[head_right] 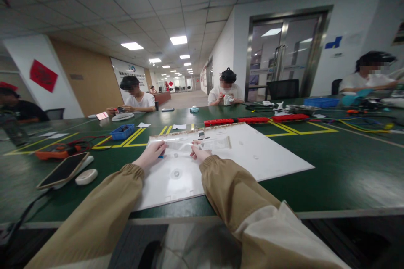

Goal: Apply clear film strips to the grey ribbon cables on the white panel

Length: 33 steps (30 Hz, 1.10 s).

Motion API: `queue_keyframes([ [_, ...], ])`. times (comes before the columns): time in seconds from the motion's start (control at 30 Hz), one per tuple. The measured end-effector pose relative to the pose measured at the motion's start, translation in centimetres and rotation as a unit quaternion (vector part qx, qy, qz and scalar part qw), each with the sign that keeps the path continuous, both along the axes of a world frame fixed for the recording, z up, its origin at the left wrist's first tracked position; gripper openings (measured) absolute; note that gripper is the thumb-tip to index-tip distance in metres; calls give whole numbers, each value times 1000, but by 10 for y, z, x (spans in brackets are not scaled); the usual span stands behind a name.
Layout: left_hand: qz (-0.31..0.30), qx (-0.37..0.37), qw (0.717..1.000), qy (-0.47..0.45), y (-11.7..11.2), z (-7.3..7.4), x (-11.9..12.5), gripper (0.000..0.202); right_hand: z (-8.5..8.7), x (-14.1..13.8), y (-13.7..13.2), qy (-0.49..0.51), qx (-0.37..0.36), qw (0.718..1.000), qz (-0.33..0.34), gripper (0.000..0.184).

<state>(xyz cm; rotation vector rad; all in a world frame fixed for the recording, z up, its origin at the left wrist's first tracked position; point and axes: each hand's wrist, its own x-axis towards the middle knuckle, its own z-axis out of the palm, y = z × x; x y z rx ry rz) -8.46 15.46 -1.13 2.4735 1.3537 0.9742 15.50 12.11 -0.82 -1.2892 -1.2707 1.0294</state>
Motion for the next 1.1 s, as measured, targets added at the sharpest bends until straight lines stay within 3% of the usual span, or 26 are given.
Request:
queue_keyframes([
  [0.57,13,-22,1000,12,1,-1,2,32,-6,2,7,-7,13,1000,7,16],
  [0.93,36,16,998,45,3,-2,0,37,-3,2,3,-9,15,1000,9,16],
  [1.1,30,19,999,39,2,-2,1,28,-2,3,3,-18,15,1000,9,14],
])
